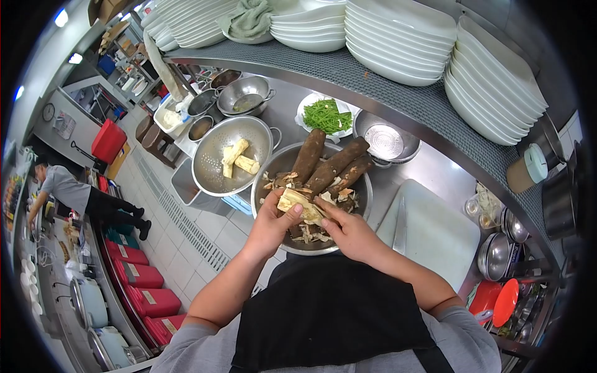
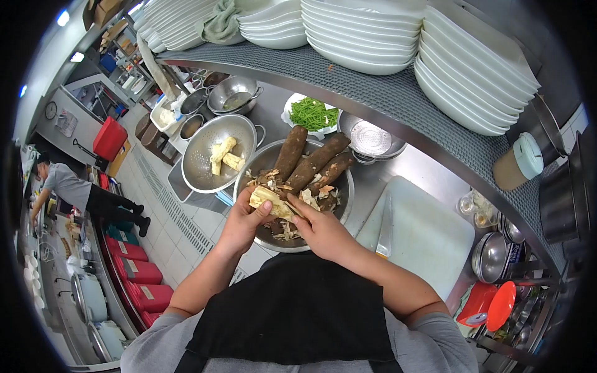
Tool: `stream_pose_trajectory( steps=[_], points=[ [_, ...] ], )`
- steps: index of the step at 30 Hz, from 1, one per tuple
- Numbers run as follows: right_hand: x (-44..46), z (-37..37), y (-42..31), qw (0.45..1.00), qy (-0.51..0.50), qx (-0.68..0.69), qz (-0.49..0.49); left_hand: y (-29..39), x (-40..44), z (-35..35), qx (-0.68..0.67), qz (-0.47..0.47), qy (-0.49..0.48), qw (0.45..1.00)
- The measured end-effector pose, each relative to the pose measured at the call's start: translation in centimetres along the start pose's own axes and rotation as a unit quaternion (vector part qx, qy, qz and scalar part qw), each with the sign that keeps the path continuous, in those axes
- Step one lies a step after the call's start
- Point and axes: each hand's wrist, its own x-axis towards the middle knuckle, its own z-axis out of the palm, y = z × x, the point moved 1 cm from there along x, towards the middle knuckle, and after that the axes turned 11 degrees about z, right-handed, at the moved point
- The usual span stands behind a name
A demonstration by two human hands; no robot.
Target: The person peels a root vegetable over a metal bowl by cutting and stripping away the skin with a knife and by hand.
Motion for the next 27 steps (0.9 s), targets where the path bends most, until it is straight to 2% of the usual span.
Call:
stream_pose_trajectory(
  steps=[1,2,7,11,13,17,20,23,25,26,27],
  points=[
    [-0.1,0.0,-0.2,0.999,-0.009,0.001,0.040,0.1,-0.1,0.2,0.000,0.000,-0.001,1.000],
    [0.0,0.1,-0.1,0.999,-0.009,0.001,0.040,0.2,-0.2,0.5,-0.010,0.002,0.008,1.000],
    [0.0,0.7,0.1,0.999,0.032,0.013,-0.025,0.0,-0.5,0.8,-0.013,0.004,0.017,1.000],
    [0.1,0.7,-0.1,1.000,0.018,0.014,-0.004,-0.1,-0.8,1.0,0.012,0.012,0.019,1.000],
    [0.5,1.2,0.6,0.996,0.038,0.034,-0.067,0.0,-0.9,1.0,0.034,0.021,0.016,0.999],
    [0.5,1.1,0.4,0.998,0.013,0.048,-0.034,-0.4,-1.2,1.0,0.046,0.028,0.007,0.998],
    [0.9,1.4,0.6,0.998,0.044,0.035,-0.030,-0.7,-1.0,1.0,0.076,0.044,0.011,0.996],
    [2.1,1.1,1.5,1.000,0.013,0.027,0.003,-0.8,-1.1,0.7,0.099,0.049,0.000,0.994],
    [3.0,0.7,1.8,0.995,0.025,-0.031,-0.095,-0.7,-0.9,0.2,0.102,0.043,-0.013,0.994],
    [3.3,-0.3,1.9,0.995,0.026,-0.030,-0.095,-0.7,-0.8,-0.2,0.081,0.013,-0.030,0.996],
    [3.5,-1.8,0.3,0.996,-0.081,-0.003,0.033,-0.6,-0.8,-0.6,0.060,-0.018,-0.047,0.997]
  ],
)
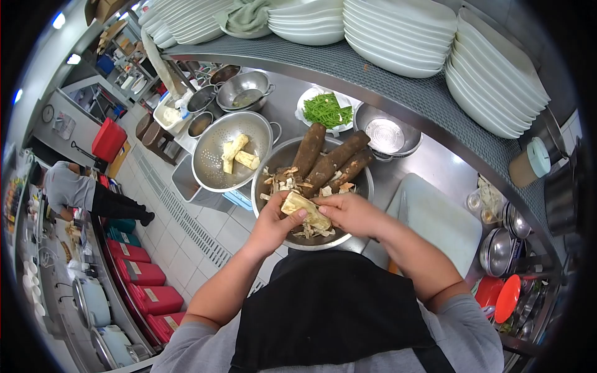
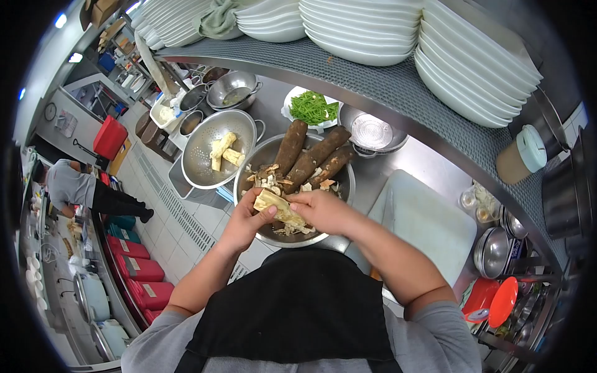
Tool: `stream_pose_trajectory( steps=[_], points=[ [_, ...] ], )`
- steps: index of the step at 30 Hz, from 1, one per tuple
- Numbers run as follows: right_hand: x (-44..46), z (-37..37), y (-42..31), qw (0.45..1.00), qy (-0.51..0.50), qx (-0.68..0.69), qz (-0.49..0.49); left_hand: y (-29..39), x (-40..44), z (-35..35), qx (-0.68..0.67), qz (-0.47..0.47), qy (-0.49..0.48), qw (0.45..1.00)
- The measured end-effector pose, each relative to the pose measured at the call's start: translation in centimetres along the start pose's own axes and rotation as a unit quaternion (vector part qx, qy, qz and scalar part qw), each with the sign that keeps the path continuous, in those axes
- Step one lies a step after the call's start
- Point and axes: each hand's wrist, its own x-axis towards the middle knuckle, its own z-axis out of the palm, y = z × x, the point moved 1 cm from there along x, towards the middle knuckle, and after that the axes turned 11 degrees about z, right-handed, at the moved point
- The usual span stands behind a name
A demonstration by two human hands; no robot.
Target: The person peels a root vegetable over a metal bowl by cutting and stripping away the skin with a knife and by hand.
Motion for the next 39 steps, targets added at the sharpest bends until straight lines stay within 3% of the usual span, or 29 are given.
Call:
stream_pose_trajectory(
  steps=[1,2,8,12,14,15,16,19,24,31,37,39],
  points=[
    [-0.2,-0.9,-0.7,0.986,-0.108,0.034,0.125,0.0,0.0,-0.3,0.000,-0.001,-0.002,1.000],
    [-0.2,-1.1,-0.4,0.977,-0.144,0.102,0.123,0.0,0.1,-0.5,-0.035,-0.018,-0.009,0.999],
    [0.1,-2.2,-0.8,0.927,-0.250,0.202,0.196,-0.5,-0.1,-1.7,-0.103,-0.046,-0.039,0.993],
    [0.0,-1.3,0.0,0.921,-0.255,0.230,0.184,-1.1,-0.2,-1.8,-0.126,-0.048,-0.051,0.990],
    [-0.2,-0.2,-0.1,0.957,-0.164,0.176,0.160,-1.1,0.0,-1.3,-0.145,-0.053,-0.025,0.988],
    [-0.2,0.6,0.6,0.957,-0.165,0.176,0.161,-1.1,0.2,-1.1,-0.165,-0.058,0.001,0.985],
    [0.1,1.4,1.1,0.989,-0.094,0.090,0.074,-0.9,0.3,-0.8,-0.165,-0.058,0.001,0.985],
    [-0.9,1.8,0.9,1.000,-0.012,-0.004,0.002,-0.3,0.6,-0.5,-0.140,-0.052,0.040,0.988],
    [-2.1,2.6,1.1,0.996,0.077,-0.031,-0.025,-0.2,0.4,-0.1,-0.095,-0.030,0.058,0.993],
    [-1.9,3.2,2.1,0.997,0.057,0.023,-0.035,0.3,-0.2,0.5,-0.015,0.010,0.041,0.999],
    [-1.2,1.5,0.7,0.993,-0.043,0.075,0.076,0.3,-0.2,0.4,0.055,0.039,-0.011,0.998],
    [-0.6,-0.1,0.4,0.967,-0.152,0.069,0.192,-0.1,-0.2,-0.4,0.063,0.005,-0.045,0.997]
  ],
)
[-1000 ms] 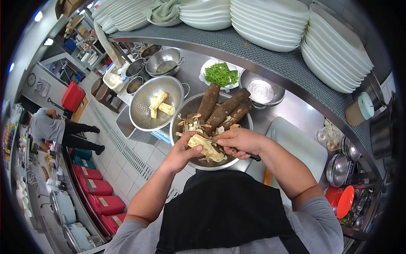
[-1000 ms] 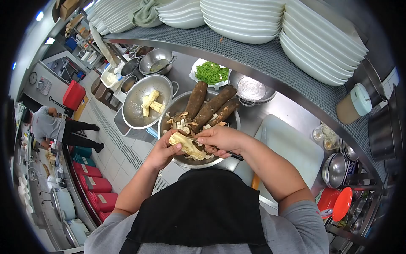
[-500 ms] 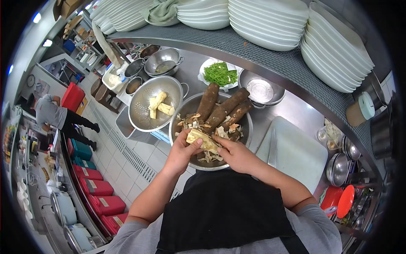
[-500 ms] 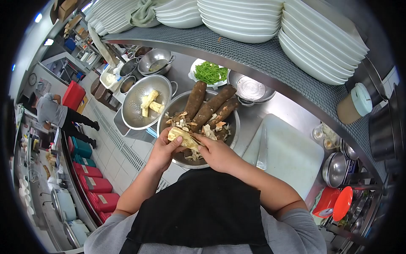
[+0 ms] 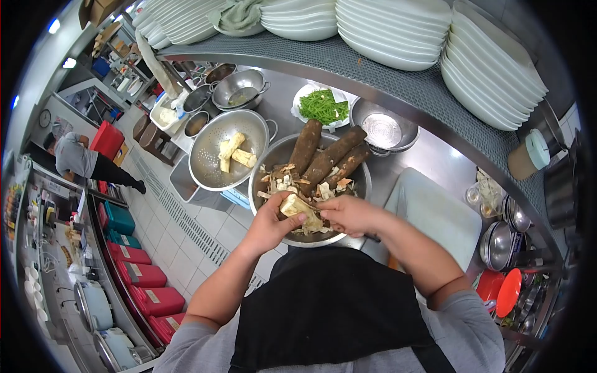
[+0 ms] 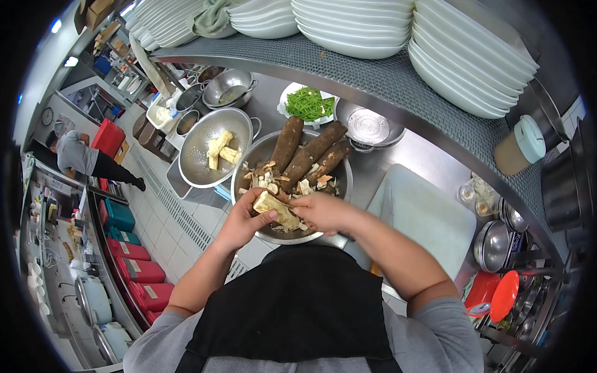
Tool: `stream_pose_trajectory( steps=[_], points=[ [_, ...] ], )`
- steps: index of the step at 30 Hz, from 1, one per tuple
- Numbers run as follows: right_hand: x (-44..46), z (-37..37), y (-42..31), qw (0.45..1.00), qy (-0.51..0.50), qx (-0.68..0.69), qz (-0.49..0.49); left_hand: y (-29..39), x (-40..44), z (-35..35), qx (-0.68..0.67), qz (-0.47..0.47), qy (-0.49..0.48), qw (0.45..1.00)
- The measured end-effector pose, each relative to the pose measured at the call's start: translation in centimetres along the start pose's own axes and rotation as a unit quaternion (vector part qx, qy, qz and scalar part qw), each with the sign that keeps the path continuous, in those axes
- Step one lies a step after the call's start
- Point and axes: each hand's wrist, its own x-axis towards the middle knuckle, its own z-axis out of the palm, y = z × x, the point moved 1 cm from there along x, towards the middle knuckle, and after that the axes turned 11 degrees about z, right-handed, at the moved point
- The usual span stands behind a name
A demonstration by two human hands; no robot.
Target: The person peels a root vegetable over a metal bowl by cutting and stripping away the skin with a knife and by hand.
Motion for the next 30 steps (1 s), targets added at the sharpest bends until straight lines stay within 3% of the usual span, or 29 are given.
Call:
stream_pose_trajectory(
  steps=[1,4,6,8,9,10,12,14,16,19,22,25,29,30],
  points=[
    [0.6,-1.2,0.3,0.997,-0.075,0.026,0.011,-0.4,0.1,-0.4,0.001,-0.001,-0.001,1.000],
    [1.4,-1.6,-0.2,0.996,-0.086,0.005,0.021,-0.9,0.3,-0.7,-0.016,-0.016,-0.017,1.000],
    [1.2,-1.2,-0.3,0.997,-0.068,-0.032,-0.002,-0.6,0.4,-0.4,-0.167,-0.042,0.054,0.983],
    [1.7,-0.1,0.4,0.990,0.060,-0.087,-0.098,-1.3,0.4,-0.9,-0.175,-0.031,0.060,0.982],
    [0.4,0.2,-0.3,0.969,0.109,-0.179,-0.127,-1.2,0.3,-0.8,-0.185,-0.026,0.069,0.980],
    [0.5,0.9,0.4,0.970,0.105,-0.180,-0.128,-1.1,0.2,-0.6,-0.195,-0.023,0.076,0.978],
    [0.5,2.0,1.6,0.922,0.232,-0.197,-0.240,-0.8,0.0,-0.3,-0.193,-0.035,0.085,0.977],
    [-0.4,1.8,1.7,0.929,0.221,-0.191,-0.228,-0.7,0.1,0.0,-0.190,-0.029,0.072,0.979],
    [-1.6,1.5,1.0,0.967,0.166,-0.137,-0.135,-0.7,0.3,-0.3,-0.160,-0.017,0.065,0.985],
    [-3.5,0.8,0.3,0.972,0.112,-0.185,-0.088,-0.9,0.4,-1.4,-0.137,-0.006,0.074,0.988],
    [-3.2,1.0,1.4,0.950,0.204,-0.180,-0.153,0.5,0.6,-1.0,-0.171,-0.006,0.097,0.981],
    [-2.7,1.8,1.4,0.958,0.199,-0.108,-0.178,0.7,0.6,-0.7,-0.198,-0.009,0.112,0.974],
    [-2.5,2.6,1.1,0.962,0.197,-0.108,-0.157,1.3,0.3,0.1,-0.212,0.005,0.130,0.969],
    [-2.0,2.8,1.4,0.952,0.210,-0.104,-0.199,1.4,0.3,0.2,-0.207,0.012,0.136,0.969]
  ],
)
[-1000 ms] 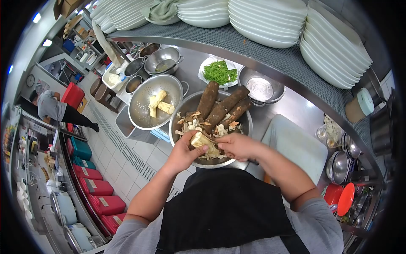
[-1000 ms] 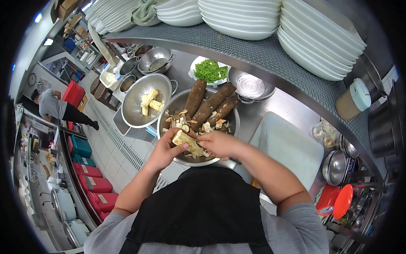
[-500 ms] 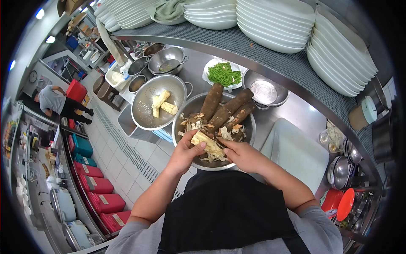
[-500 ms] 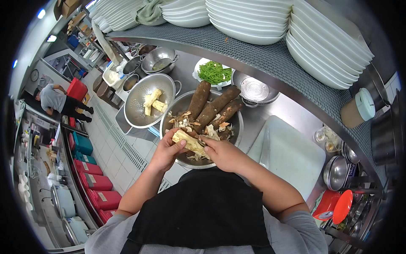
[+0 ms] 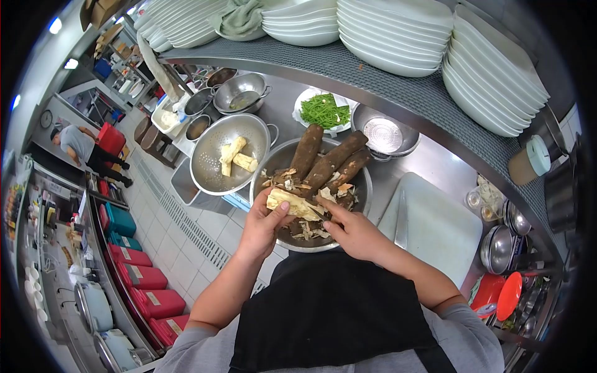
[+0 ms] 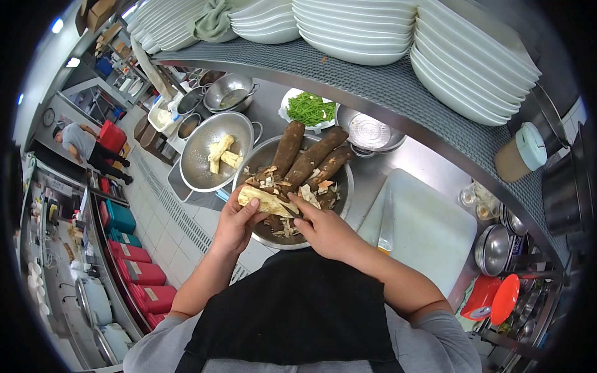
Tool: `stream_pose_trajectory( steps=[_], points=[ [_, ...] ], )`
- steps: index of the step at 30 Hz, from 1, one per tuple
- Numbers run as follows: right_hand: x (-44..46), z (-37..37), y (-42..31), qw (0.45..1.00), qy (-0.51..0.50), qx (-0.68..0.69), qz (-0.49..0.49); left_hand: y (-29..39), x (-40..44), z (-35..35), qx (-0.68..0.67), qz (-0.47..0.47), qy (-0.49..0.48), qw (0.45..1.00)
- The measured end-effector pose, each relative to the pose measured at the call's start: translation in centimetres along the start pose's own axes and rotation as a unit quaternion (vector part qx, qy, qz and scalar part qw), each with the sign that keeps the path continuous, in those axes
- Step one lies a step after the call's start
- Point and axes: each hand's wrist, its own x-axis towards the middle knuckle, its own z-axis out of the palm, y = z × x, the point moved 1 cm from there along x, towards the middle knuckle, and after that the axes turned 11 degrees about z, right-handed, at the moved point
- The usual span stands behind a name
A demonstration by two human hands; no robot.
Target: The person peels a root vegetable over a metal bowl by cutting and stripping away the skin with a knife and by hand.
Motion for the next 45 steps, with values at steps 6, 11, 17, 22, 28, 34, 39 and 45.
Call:
stream_pose_trajectory(
  steps=[6,11,17,22,28,34,39,45],
  points=[
    [-0.2,0.7,-0.2,0.999,0.008,0.046,0.002,-0.5,-0.6,0.2,0.011,0.021,0.020,1.000],
    [0.2,1.5,0.4,0.997,0.023,0.071,-0.018,-0.4,-1.1,0.7,0.011,0.020,0.049,0.999],
    [0.7,2.1,1.3,0.989,0.028,0.141,-0.026,-0.5,-1.2,0.8,-0.001,0.018,0.065,0.998],
    [0.1,1.2,0.8,0.989,-0.019,0.146,-0.003,-1.0,-1.0,0.1,-0.089,-0.013,0.053,0.995],
    [0.0,1.1,0.5,0.986,-0.023,0.167,-0.009,-0.3,-1.6,0.7,-0.021,0.015,0.041,0.999],
    [0.1,1.4,0.9,0.988,-0.011,0.155,0.020,-0.7,-1.8,0.8,0.031,0.057,0.017,0.998],
    [0.6,1.4,1.0,0.990,-0.010,0.139,0.028,-1.1,-1.7,0.5,0.057,0.063,-0.001,0.996],
    [3.1,0.1,0.8,0.990,-0.059,0.109,0.072,-2.2,-1.6,-0.2,0.105,-0.013,-0.021,0.994]
  ],
)
